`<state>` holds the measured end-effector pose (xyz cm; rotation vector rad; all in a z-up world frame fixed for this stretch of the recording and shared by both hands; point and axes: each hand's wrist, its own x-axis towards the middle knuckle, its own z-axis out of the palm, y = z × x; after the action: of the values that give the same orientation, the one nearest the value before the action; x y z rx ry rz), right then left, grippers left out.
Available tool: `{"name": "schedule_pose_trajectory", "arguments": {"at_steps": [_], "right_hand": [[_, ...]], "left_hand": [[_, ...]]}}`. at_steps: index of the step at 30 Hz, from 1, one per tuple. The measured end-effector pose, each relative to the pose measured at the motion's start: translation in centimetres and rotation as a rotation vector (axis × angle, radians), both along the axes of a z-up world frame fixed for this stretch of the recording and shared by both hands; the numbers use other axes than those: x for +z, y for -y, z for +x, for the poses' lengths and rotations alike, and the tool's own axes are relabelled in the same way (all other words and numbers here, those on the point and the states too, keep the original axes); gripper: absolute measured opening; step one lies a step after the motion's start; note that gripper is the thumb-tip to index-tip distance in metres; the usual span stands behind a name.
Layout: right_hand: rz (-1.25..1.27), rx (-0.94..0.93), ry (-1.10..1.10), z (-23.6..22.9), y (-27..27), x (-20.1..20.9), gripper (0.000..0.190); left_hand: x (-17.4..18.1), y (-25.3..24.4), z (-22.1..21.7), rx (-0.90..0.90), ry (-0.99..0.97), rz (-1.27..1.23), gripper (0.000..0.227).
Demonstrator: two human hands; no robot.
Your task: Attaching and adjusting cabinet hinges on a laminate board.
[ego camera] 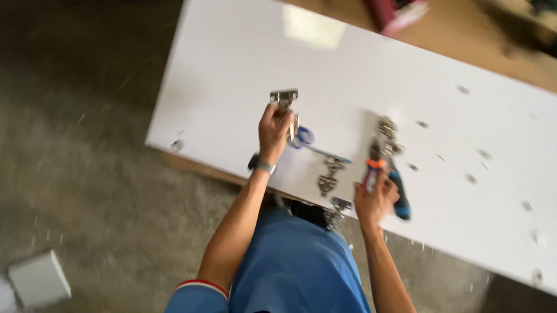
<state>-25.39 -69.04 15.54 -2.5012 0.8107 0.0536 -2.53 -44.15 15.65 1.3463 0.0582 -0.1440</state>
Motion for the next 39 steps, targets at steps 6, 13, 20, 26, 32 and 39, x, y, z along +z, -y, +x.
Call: {"name": "schedule_pose_trajectory", "arguments": {"at_steps": [6,13,20,26,32,39], "right_hand": [[-0.340,0.129,-0.058,-0.8,0.7,-2.6,0.104],[-0.333,0.045,-0.232,0.1,-0.3,-1.7,0.101],[-0.290,0.016,-0.332,0.7,-0.4,-1.3,0.101],[-0.262,-0.032,-0.350,0.5,-0.6,-1.0,0.096],[-0.318,0.046,-0.282,0.2,-0.7,-0.7,0.092],[-0.280,0.036,-0.364,0.5,-1.0,-0.2,0.093]], "left_hand": [[4.0,-19.2,-5.0,0.462,-0.607,0.123,0.031],[-11.0,-36.3,-4.6,0.488,-0.423,0.478,0.021],[-9.9,-39.0,2.2,0.613,-0.501,0.235,0.018],[-7.6,-38.6,2.2,0.534,-0.723,0.159,0.022],[-7.2,-39.5,-0.6,0.515,-0.629,0.104,0.017],[-9.4,-40.0,-5.2,0.437,-0.406,0.590,0.064]]}}
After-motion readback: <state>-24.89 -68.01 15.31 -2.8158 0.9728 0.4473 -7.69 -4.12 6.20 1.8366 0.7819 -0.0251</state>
